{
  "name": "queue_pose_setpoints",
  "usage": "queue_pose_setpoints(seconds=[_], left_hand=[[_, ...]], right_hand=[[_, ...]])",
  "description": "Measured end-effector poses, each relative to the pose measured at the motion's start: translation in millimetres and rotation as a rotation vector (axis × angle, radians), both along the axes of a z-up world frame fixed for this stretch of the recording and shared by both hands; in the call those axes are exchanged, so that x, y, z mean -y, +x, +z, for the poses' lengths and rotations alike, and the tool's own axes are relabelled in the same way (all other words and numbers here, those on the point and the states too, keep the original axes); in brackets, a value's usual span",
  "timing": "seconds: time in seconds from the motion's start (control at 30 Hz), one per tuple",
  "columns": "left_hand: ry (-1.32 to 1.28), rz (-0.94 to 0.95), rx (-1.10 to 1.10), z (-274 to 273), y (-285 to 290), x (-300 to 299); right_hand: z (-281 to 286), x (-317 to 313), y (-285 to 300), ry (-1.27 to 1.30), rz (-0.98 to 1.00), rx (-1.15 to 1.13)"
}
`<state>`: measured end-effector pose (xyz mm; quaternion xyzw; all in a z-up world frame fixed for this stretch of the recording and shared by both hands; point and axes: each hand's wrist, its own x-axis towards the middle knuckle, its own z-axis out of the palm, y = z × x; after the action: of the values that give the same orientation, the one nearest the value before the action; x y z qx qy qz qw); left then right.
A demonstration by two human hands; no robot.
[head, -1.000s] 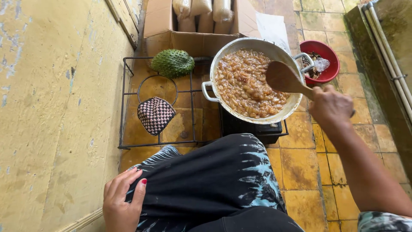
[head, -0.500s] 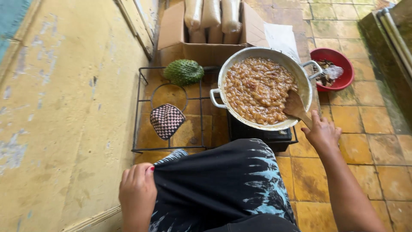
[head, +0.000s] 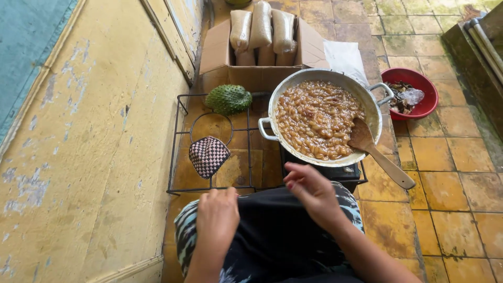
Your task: Stirring a thick mixture in a pot on a stove using a wooden spoon
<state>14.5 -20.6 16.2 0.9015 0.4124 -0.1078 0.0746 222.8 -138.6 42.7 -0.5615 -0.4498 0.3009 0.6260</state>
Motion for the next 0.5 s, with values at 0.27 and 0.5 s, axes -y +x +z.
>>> queue_pose_setpoints(seconds=[0.27, 0.5], left_hand=[[0.066, -0.254, 0.281, -24, 34, 3], [-0.067, -0.298, 0.269, -31, 40, 1]], right_hand=[[-26, 5, 19, -0.106, -0.009, -0.306], [-22, 4, 30, -0.146, -0.008, -0.385]])
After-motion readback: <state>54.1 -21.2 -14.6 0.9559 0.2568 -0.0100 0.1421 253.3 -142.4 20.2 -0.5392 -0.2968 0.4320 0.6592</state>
